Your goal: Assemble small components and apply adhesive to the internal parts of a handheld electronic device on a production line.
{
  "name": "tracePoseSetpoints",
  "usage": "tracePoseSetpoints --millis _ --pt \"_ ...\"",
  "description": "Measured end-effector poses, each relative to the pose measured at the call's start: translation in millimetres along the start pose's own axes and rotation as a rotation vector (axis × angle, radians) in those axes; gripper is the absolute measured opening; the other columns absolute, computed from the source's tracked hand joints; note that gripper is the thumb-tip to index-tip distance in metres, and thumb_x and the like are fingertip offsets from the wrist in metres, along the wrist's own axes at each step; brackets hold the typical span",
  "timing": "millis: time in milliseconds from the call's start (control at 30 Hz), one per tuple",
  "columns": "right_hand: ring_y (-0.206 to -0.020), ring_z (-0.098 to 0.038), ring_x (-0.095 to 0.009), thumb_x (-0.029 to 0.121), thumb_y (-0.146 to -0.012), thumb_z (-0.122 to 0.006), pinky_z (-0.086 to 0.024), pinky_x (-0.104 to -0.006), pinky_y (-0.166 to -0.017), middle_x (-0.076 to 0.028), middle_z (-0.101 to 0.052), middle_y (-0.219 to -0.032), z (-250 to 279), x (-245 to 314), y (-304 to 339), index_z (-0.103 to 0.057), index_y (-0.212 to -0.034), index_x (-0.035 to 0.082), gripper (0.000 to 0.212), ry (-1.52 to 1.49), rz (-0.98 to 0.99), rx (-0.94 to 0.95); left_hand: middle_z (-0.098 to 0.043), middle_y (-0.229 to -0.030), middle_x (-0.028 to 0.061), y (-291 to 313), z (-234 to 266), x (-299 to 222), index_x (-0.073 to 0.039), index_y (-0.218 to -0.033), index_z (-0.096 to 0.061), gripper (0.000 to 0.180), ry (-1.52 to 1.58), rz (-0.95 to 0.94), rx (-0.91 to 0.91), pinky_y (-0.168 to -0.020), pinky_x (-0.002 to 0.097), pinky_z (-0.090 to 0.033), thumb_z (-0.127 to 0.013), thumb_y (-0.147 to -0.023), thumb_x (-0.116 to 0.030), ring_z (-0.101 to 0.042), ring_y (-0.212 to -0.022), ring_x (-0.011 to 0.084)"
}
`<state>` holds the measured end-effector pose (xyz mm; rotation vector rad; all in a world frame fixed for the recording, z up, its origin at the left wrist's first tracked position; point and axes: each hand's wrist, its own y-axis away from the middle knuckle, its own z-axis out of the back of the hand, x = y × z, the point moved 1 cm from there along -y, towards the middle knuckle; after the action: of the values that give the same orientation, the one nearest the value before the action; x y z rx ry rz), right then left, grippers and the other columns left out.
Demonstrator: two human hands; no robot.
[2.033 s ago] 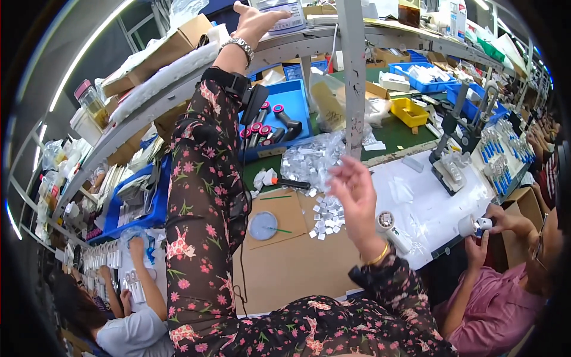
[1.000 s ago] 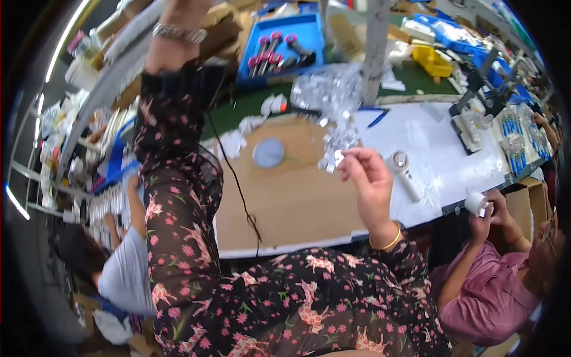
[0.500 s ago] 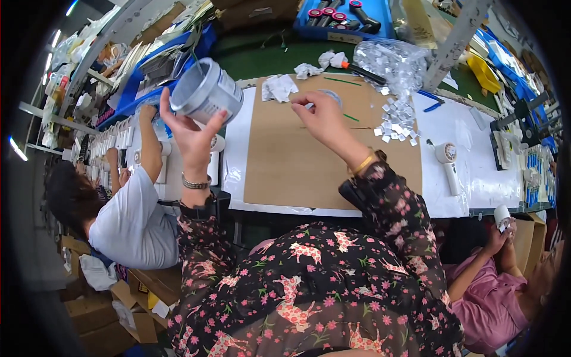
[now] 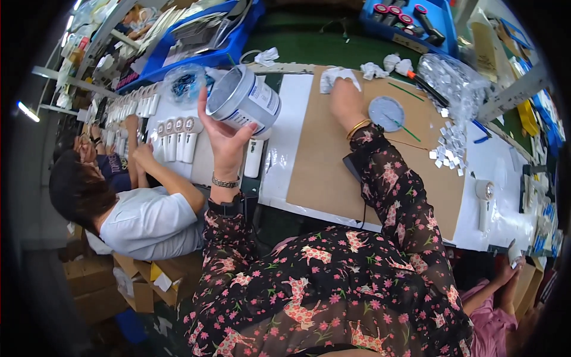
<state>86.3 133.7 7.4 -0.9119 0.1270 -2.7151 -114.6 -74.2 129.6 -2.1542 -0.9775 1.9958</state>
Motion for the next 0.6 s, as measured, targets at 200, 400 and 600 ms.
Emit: tracePoseSetpoints --millis 200,400,600 --pt "-0.105 -0.071 -0.036 0.017 -0.095 -0.073 -0.058 -0.0465 -0.086 -0.019 -0.07 -0.12 63 61 27 -0.075 -0.103 0.002 0.017 -0.436 0.186 -0.23 -0.043 -0.16 0.0133 -1 25 -9 -0.014 -0.169 -0.015 0.121 0.138 0.056 0.021 -0.125 0.048 -0.036 -0.089 -0.074 -0.006 -0.045 -0.147 0.0306" --pt "-0.111 -0.066 -0.024 0.007 -0.093 -0.079 -0.055 -0.0341 -0.091 -0.012 -0.07 -0.128 119 132 107 -0.075 -0.101 0.002 0.01 -1.082 0.406 -0.083 -0.043 -0.16 0.0134 6 22 -26 -0.013 -0.17 -0.015 0.126 0.224 0.082 0.032 -0.125 0.0475 -0.037 -0.093 -0.071 -0.013 -0.046 -0.148 0.0311" --pt "-0.113 -0.067 -0.023 0.004 -0.093 -0.08 -0.053 -0.0313 -0.095 -0.01 -0.075 -0.119 119 140 125 -0.08 -0.104 0.002 0.011 -0.813 0.645 -0.221 -0.043 -0.161 0.0139 6 3 -33 -0.012 -0.169 -0.016 0.133 0.168 0.008 0.031 -0.124 0.0475 -0.039 -0.098 -0.065 -0.019 -0.046 -0.149 0.0316"
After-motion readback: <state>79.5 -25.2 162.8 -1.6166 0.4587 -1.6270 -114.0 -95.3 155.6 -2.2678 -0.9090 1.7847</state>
